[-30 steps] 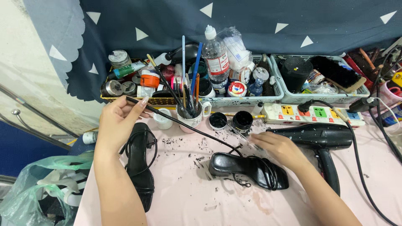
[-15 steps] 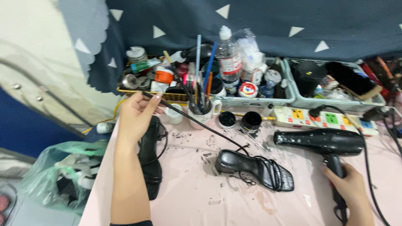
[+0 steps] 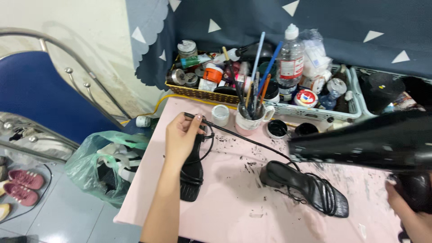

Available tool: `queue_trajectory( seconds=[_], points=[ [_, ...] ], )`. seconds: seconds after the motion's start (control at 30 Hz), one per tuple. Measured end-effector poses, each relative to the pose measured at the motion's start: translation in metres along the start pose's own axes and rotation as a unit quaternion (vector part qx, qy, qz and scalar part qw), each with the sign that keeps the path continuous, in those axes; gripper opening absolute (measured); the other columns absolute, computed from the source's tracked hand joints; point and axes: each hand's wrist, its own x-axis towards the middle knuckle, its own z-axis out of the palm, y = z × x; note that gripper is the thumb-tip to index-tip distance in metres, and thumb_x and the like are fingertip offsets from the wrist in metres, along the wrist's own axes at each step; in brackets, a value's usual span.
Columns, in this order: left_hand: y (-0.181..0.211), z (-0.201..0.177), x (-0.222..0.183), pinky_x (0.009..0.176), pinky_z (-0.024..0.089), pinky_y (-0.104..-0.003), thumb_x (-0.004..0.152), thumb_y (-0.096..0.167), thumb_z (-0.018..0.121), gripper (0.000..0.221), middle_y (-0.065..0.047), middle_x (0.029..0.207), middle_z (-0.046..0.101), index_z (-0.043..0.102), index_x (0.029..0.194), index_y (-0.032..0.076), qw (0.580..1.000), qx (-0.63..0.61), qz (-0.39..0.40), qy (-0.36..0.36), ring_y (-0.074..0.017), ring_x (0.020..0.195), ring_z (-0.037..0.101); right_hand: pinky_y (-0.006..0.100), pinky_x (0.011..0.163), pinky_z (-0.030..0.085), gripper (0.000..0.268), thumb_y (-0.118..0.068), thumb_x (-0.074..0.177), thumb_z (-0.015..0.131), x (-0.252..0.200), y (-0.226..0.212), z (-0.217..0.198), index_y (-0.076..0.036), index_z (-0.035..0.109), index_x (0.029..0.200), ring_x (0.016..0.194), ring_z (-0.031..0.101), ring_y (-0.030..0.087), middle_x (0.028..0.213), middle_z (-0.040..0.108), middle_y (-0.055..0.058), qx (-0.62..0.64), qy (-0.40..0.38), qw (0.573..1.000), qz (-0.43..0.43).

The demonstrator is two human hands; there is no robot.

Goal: The person uses a hair dryer to heat the sole and strap of a sandal, then applies a liquid with a fine brush to the sandal's strap and heel area.

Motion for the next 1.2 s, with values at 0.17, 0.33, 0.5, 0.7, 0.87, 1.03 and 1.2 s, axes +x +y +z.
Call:
queue_trajectory(
  seconds=[0.17, 0.33, 0.5, 0.7, 0.87, 1.03, 1.2],
  points=[
    [-0.015, 0.003, -0.011, 0.06, 0.054, -0.024, 0.099, 0.019, 0.068, 0.024, -0.011, 0.08, 0.076, 0.063, 0.09, -0.003, 0.999, 0.006, -0.019, 0.031, -0.0102, 0.064, 0.067, 0.035, 0.083, 0.054, 0.043, -0.013, 0.08, 0.081, 0.013, -0.157, -0.021, -0.001, 0.069, 0.119, 0.091, 0.067, 0.029, 0.109, 0.066, 0.014, -0.079, 0.076, 0.954, -0.28],
    [-0.021, -0.001, -0.015, 0.061, 0.057, -0.026, 0.098, 0.018, 0.067, 0.024, -0.012, 0.081, 0.077, 0.062, 0.09, -0.004, 0.999, 0.0, -0.041, 0.03, -0.012, 0.065, 0.071, 0.041, 0.077, 0.054, 0.046, -0.011, 0.075, 0.084, 0.021, -0.253, -0.008, -0.001, 0.07, 0.118, 0.086, 0.068, 0.034, 0.113, 0.067, 0.017, -0.042, 0.068, 0.953, -0.292],
    [-0.02, -0.001, -0.018, 0.061, 0.057, -0.026, 0.098, 0.017, 0.067, 0.024, -0.013, 0.081, 0.077, 0.062, 0.09, -0.004, 0.998, -0.011, -0.049, 0.032, -0.0132, 0.068, 0.073, 0.041, 0.071, 0.054, 0.045, -0.013, 0.071, 0.085, 0.026, -0.277, -0.003, -0.002, 0.071, 0.113, 0.084, 0.068, 0.034, 0.11, 0.067, 0.016, -0.048, 0.065, 0.945, -0.318],
    [-0.012, -0.003, -0.02, 0.059, 0.054, -0.024, 0.099, 0.019, 0.067, 0.025, -0.012, 0.08, 0.076, 0.064, 0.09, -0.003, 0.997, 0.037, -0.064, 0.03, -0.0126, 0.069, 0.073, 0.042, 0.067, 0.054, 0.045, -0.013, 0.068, 0.085, 0.033, -0.281, 0.005, 0.001, 0.071, 0.108, 0.083, 0.068, 0.035, 0.11, 0.068, 0.016, -0.061, 0.06, 0.943, -0.321],
    [-0.013, -0.003, -0.02, 0.061, 0.058, -0.024, 0.099, 0.019, 0.066, 0.025, -0.012, 0.083, 0.076, 0.062, 0.09, -0.004, 0.998, -0.012, -0.046, 0.028, -0.0125, 0.069, 0.073, 0.04, 0.074, 0.054, 0.044, -0.013, 0.072, 0.085, 0.036, -0.268, 0.001, -0.001, 0.07, 0.111, 0.09, 0.069, 0.034, 0.113, 0.067, 0.014, -0.061, 0.055, 0.944, -0.319],
    [-0.015, -0.004, -0.022, 0.063, 0.056, -0.025, 0.099, 0.018, 0.067, 0.025, -0.013, 0.083, 0.077, 0.062, 0.091, -0.005, 0.998, 0.0, -0.054, 0.028, -0.0134, 0.07, 0.073, 0.036, 0.075, 0.055, 0.044, -0.013, 0.077, 0.084, 0.037, -0.262, -0.01, 0.0, 0.069, 0.117, 0.089, 0.07, 0.03, 0.116, 0.068, 0.013, -0.064, 0.051, 0.95, -0.302],
    [-0.016, -0.003, -0.019, 0.062, 0.059, -0.026, 0.099, 0.019, 0.065, 0.024, -0.012, 0.083, 0.076, 0.062, 0.091, -0.003, 0.998, -0.01, -0.048, 0.029, -0.013, 0.069, 0.072, 0.04, 0.07, 0.055, 0.047, -0.011, 0.069, 0.086, 0.038, -0.274, 0.001, 0.002, 0.071, 0.111, 0.085, 0.069, 0.033, 0.11, 0.068, 0.016, -0.045, 0.047, 0.944, -0.323]
  ],
)
